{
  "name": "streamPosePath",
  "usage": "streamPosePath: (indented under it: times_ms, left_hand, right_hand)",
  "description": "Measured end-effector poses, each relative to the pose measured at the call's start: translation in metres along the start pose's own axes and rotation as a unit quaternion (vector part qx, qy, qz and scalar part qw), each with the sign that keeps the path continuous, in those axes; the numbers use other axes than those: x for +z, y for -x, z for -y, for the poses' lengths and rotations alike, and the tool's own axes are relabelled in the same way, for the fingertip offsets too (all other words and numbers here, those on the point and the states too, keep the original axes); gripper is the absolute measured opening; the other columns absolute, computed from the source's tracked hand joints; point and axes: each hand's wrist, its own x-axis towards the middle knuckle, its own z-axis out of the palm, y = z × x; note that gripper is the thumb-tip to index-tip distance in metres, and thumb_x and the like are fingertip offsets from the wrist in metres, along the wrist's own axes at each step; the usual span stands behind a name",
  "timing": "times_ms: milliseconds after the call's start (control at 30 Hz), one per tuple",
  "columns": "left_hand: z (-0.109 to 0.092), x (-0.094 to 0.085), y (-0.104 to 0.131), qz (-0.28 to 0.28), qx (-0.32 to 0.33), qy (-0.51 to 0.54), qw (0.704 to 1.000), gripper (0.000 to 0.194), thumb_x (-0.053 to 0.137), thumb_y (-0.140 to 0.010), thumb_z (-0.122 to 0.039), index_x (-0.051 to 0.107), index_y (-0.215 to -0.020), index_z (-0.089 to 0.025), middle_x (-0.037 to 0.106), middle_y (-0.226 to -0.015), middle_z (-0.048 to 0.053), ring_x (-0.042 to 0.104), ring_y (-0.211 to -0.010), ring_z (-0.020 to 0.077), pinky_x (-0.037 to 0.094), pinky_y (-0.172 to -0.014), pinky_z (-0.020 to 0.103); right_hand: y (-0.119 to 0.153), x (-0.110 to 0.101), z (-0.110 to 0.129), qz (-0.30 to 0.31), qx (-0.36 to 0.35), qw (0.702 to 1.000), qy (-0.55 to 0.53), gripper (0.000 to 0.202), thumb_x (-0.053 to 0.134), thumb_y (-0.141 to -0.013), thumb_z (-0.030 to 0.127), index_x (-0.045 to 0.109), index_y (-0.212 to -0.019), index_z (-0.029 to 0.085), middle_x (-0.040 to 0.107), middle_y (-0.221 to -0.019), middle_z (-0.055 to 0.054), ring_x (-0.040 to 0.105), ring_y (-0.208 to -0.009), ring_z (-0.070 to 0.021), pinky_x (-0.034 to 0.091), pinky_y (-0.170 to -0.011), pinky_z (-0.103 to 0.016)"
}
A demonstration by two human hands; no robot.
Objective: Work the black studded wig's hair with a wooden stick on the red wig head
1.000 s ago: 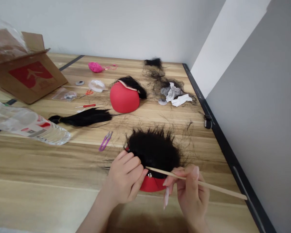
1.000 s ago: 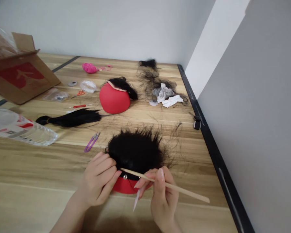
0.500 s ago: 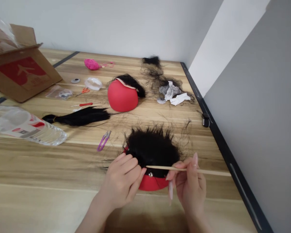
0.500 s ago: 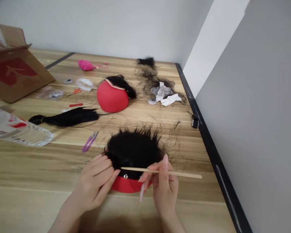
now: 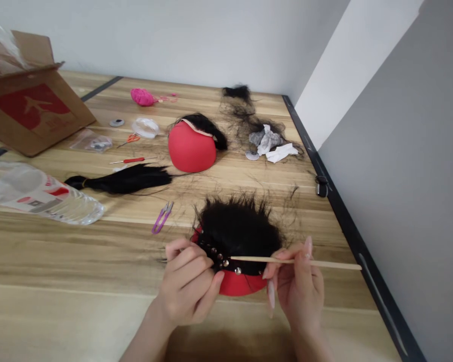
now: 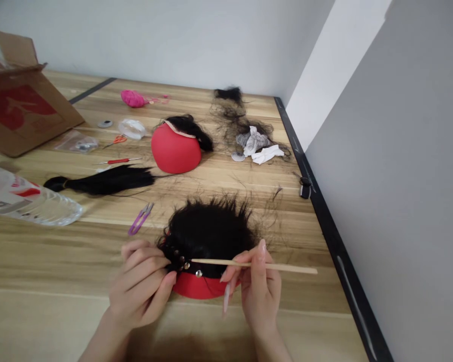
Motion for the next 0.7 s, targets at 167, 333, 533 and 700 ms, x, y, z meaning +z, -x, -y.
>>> streamPosePath:
  times_ms: [167, 333, 533, 700]
  left_hand:
    - [-0.009, 0.002, 0.0, 0.026, -0.039, 0.154, 0.987, 0.025, 0.05, -0.083, -0.001, 0.051, -0.063, -0.016, 0.053, -0.06, -0.001, 0.049, -0.061, 0.0123, 0.055, -0.075, 0.039]
    - [-0.019, 0.007, -0.002, 0.019, -0.091, 0.287, 0.953, 0.03, 0.044, -0.087, -0.002, 0.049, -0.061, -0.017, 0.043, -0.058, 0.0, 0.05, -0.062, 0.0141, 0.058, -0.061, 0.033]
    - [-0.02, 0.01, -0.002, -0.019, -0.109, 0.309, 0.944, 0.034, 0.043, -0.095, -0.011, 0.048, -0.062, -0.017, 0.041, -0.057, 0.0, 0.046, -0.061, 0.0138, 0.052, -0.057, 0.031]
    - [-0.021, 0.011, 0.0, -0.019, -0.112, 0.305, 0.945, 0.035, 0.045, -0.095, -0.012, 0.046, -0.06, -0.017, 0.043, -0.056, 0.0, 0.045, -0.061, 0.0135, 0.048, -0.056, 0.031]
  right_hand:
    - [0.0, -0.002, 0.001, -0.006, 0.017, 1.0, -0.005, 0.042, 0.051, -0.098, 0.05, 0.068, -0.076, 0.018, 0.07, -0.054, -0.002, 0.058, -0.033, -0.0115, 0.047, -0.028, -0.016]
    - [-0.001, -0.006, 0.003, 0.01, 0.045, 0.999, -0.005, 0.044, 0.055, -0.096, 0.052, 0.072, -0.077, 0.017, 0.071, -0.057, -0.004, 0.059, -0.036, -0.012, 0.047, -0.028, -0.017]
    - [-0.001, -0.007, 0.003, 0.004, 0.055, 0.998, 0.014, 0.034, 0.063, -0.093, 0.044, 0.072, -0.074, 0.016, 0.073, -0.06, -0.005, 0.062, -0.04, -0.0116, 0.051, -0.035, -0.017]
    - [0.001, -0.005, 0.004, 0.009, 0.023, 1.0, 0.02, 0.028, 0.063, -0.094, 0.036, 0.075, -0.077, 0.017, 0.074, -0.063, -0.006, 0.064, -0.042, -0.012, 0.053, -0.039, -0.018]
